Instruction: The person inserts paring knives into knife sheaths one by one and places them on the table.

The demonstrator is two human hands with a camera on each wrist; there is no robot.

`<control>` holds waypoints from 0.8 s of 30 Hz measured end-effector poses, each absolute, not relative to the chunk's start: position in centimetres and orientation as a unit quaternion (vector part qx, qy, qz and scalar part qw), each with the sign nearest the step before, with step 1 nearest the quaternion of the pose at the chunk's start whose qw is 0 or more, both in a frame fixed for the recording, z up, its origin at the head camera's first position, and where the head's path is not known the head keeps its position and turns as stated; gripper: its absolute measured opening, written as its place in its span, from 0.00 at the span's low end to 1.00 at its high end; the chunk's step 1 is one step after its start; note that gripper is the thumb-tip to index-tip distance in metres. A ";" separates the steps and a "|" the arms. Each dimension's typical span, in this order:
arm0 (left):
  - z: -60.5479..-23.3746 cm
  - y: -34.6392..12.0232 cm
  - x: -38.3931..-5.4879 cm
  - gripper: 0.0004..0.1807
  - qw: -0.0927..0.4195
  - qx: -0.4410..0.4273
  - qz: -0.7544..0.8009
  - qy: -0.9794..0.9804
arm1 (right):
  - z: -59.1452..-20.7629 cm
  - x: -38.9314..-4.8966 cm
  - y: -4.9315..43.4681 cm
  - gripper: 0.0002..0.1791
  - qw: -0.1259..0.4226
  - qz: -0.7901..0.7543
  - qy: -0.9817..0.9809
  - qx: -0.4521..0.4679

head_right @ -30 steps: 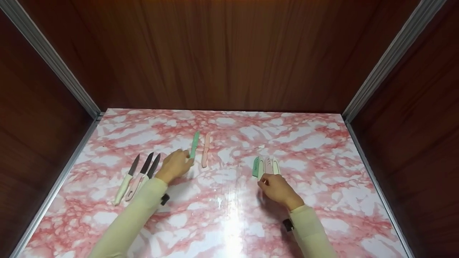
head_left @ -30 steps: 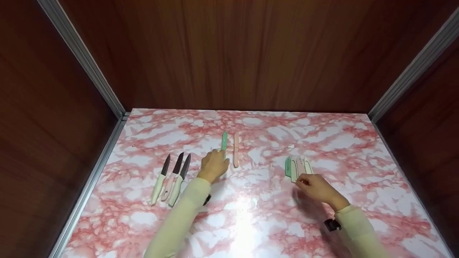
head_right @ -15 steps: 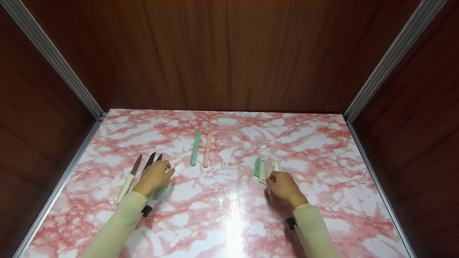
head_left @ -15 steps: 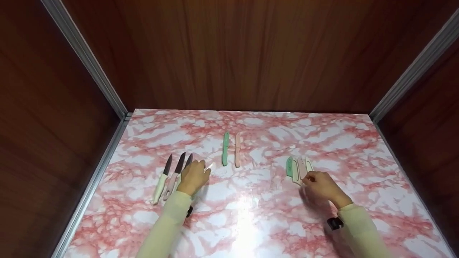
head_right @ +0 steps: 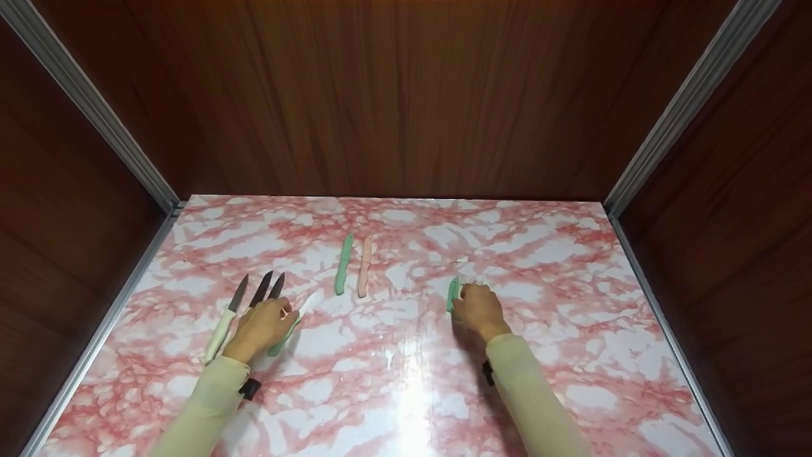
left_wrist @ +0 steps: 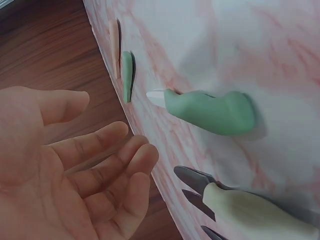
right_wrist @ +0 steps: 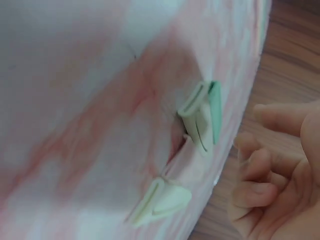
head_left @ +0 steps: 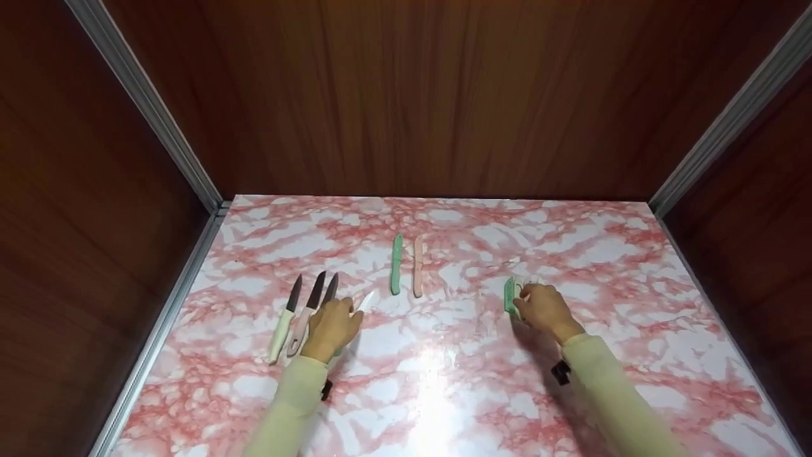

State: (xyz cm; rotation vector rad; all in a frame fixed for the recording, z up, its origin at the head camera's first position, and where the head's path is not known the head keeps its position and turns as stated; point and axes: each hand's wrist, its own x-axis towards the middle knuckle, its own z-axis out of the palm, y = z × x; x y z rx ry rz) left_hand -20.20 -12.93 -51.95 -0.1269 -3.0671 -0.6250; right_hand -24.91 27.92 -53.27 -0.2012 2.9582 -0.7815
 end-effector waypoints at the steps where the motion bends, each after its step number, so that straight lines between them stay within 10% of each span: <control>1: -52.0 -13.0 -20.1 0.15 0.006 -0.044 -0.200 -0.979 | -53.4 -25.2 27.6 0.15 0.034 -0.249 0.966 -0.060; 24: -52.7 -13.3 -19.3 0.13 0.016 -0.046 -0.213 -0.976 | -54.7 -26.6 24.6 0.04 0.034 -0.201 0.975 -0.093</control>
